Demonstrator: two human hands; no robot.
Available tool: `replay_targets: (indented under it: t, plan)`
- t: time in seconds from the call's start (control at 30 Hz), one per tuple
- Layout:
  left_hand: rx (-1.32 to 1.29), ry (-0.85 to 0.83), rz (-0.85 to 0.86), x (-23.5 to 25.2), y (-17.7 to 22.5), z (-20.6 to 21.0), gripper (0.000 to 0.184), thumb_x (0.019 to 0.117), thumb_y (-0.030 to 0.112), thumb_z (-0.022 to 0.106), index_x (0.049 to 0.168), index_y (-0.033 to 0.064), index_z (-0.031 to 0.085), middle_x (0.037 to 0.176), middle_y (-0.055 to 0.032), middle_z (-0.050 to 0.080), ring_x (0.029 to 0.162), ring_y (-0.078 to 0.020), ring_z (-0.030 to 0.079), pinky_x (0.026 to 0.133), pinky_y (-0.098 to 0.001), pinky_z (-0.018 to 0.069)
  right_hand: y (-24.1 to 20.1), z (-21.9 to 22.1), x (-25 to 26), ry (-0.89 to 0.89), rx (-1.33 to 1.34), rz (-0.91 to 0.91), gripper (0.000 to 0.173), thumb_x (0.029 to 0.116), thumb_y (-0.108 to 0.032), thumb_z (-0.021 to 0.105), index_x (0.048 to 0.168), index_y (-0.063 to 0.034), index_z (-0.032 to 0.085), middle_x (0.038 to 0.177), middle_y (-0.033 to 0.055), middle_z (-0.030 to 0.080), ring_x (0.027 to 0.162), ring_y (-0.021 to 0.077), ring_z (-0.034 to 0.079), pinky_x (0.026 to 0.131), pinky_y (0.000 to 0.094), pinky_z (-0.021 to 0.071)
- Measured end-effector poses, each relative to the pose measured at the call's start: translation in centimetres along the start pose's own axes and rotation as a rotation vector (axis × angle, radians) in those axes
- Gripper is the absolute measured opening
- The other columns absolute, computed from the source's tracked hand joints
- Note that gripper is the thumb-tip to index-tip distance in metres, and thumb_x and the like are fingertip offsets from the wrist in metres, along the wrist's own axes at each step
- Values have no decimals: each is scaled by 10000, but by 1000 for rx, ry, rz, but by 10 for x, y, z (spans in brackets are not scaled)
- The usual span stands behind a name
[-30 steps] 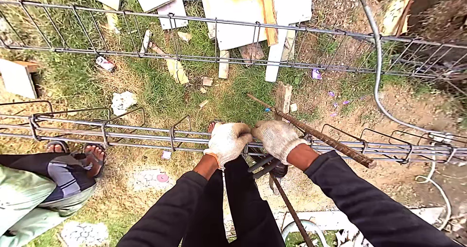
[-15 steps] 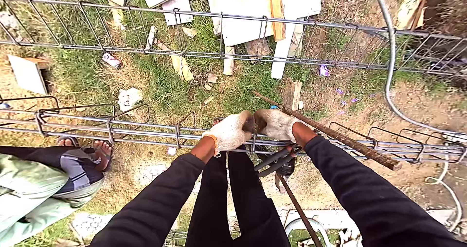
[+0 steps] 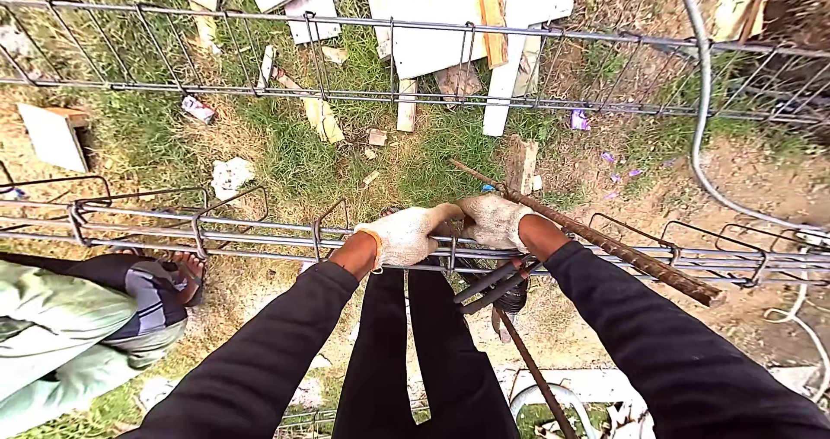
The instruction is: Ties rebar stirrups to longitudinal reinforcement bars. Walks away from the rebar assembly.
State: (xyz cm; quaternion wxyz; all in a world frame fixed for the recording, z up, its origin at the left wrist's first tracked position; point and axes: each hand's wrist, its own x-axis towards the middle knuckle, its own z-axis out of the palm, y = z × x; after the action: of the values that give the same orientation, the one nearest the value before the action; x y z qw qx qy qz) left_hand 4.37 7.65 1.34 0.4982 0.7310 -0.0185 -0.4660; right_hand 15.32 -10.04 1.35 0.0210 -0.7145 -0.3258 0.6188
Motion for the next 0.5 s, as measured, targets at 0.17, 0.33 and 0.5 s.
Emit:
replay_targets:
  t: [0.17,0.33,0.5]
  plan:
    - [-6,-31,19,2,-2,-2,549,994,130,619,1490,305,459,1139,29,723,944,-119,711,864,-418,598,3,5,8,3,98,43,298,879,-180,734,1171,-159,678,1017,82,712,948,260,687,835,542,548]
    - [-64,-37,20,2,-3,-2,550,974,128,639,1470,301,475,1079,-7,711,877,-155,700,796,-443,598,15,22,19,112,346,-76,581,857,-127,771,1396,-183,559,1221,83,688,1093,219,676,958,508,548]
    - [-42,-21,23,4,-8,0,493,966,141,640,1421,266,500,1077,-7,705,921,-149,690,825,-444,582,13,26,30,145,518,-108,548,817,-9,740,1331,-133,598,1196,104,679,1012,211,682,886,463,572]
